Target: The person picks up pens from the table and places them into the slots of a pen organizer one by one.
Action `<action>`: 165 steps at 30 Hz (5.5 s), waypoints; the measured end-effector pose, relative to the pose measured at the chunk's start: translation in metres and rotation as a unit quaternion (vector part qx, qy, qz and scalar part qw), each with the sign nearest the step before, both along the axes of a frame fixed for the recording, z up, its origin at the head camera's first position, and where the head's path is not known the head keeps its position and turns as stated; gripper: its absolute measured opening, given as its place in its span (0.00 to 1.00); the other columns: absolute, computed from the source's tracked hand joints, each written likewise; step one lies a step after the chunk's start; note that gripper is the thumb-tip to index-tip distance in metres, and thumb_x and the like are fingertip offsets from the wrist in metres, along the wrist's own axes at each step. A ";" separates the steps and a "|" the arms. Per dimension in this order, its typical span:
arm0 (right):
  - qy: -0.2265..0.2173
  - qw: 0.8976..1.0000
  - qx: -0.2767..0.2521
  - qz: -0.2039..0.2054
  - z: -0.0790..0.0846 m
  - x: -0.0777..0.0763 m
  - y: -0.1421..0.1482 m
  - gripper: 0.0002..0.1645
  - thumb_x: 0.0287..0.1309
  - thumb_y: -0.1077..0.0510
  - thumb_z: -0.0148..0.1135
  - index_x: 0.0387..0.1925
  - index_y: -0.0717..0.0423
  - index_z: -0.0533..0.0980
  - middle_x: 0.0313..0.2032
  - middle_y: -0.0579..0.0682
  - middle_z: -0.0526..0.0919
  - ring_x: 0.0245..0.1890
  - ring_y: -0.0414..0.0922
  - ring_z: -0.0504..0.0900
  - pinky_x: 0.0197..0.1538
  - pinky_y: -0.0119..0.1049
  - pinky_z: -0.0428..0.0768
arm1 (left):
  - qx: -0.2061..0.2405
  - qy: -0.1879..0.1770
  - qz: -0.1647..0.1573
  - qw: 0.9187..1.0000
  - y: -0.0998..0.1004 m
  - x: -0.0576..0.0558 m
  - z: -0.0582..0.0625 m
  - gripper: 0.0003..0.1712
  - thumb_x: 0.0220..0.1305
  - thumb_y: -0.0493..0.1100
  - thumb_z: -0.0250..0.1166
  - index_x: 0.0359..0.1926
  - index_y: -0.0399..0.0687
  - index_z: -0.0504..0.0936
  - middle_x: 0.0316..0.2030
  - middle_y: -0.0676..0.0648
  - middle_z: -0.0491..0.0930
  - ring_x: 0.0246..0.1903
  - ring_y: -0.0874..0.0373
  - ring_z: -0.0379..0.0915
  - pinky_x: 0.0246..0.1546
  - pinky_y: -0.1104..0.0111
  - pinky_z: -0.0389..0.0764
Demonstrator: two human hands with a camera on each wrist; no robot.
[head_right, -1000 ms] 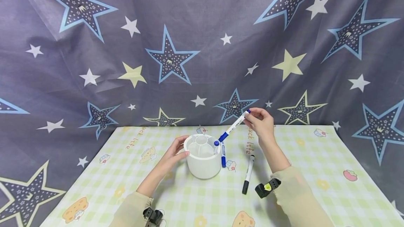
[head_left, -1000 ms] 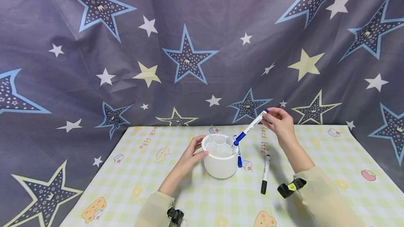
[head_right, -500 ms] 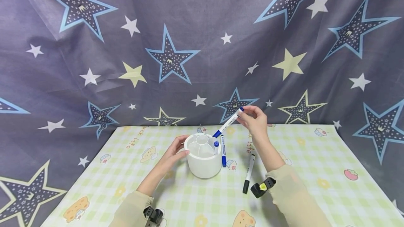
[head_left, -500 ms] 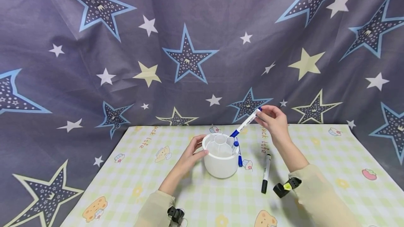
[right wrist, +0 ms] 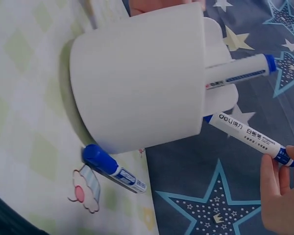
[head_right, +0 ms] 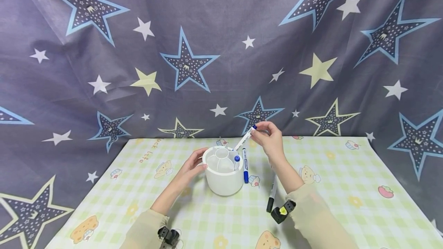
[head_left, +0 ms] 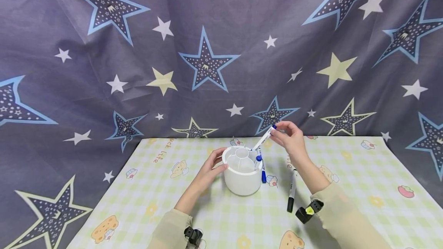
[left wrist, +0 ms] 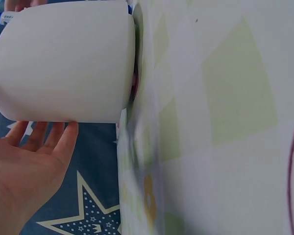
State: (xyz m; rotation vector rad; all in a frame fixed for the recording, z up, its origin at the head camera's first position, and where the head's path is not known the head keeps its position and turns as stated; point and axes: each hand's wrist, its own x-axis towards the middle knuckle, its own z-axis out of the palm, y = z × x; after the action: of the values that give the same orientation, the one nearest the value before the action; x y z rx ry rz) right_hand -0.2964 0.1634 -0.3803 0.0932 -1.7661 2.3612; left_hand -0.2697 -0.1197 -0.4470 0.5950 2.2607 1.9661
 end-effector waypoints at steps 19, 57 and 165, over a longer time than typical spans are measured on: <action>0.060 0.990 0.110 0.061 -0.013 0.002 -0.012 0.17 0.59 0.72 0.63 0.49 0.76 0.71 0.36 0.39 0.83 0.37 0.33 0.86 0.46 0.29 0.87 | 0.004 0.000 0.000 1.000 0.001 -0.001 -0.001 0.36 0.67 0.36 0.58 0.74 0.39 0.59 0.73 0.36 0.61 0.72 0.37 0.58 0.75 0.45 0.60; -0.163 0.976 0.133 0.050 -0.076 0.024 0.098 0.25 0.66 0.60 0.63 0.57 0.70 0.68 0.33 0.38 0.82 0.36 0.35 0.86 0.46 0.32 0.88 | 0.033 -0.001 0.020 0.999 0.001 -0.003 0.000 0.30 0.70 0.37 0.55 0.71 0.37 0.64 0.70 0.35 0.66 0.69 0.38 0.64 0.72 0.49 0.67; -0.026 0.998 -0.043 -0.049 0.014 -0.015 0.008 0.14 0.61 0.71 0.62 0.45 0.56 0.74 0.33 0.40 0.78 0.36 0.35 0.82 0.48 0.31 0.87 | 0.009 0.008 -0.005 1.000 0.002 -0.002 -0.005 0.40 0.66 0.37 0.64 0.76 0.45 0.59 0.73 0.41 0.63 0.71 0.42 0.61 0.72 0.55 0.68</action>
State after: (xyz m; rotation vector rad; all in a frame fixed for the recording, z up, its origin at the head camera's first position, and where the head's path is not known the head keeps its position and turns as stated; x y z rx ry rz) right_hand -0.3110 0.1718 -0.3659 -0.0657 -1.6484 2.3857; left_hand -0.2715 -0.1180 -0.4523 0.6248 2.2478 1.9861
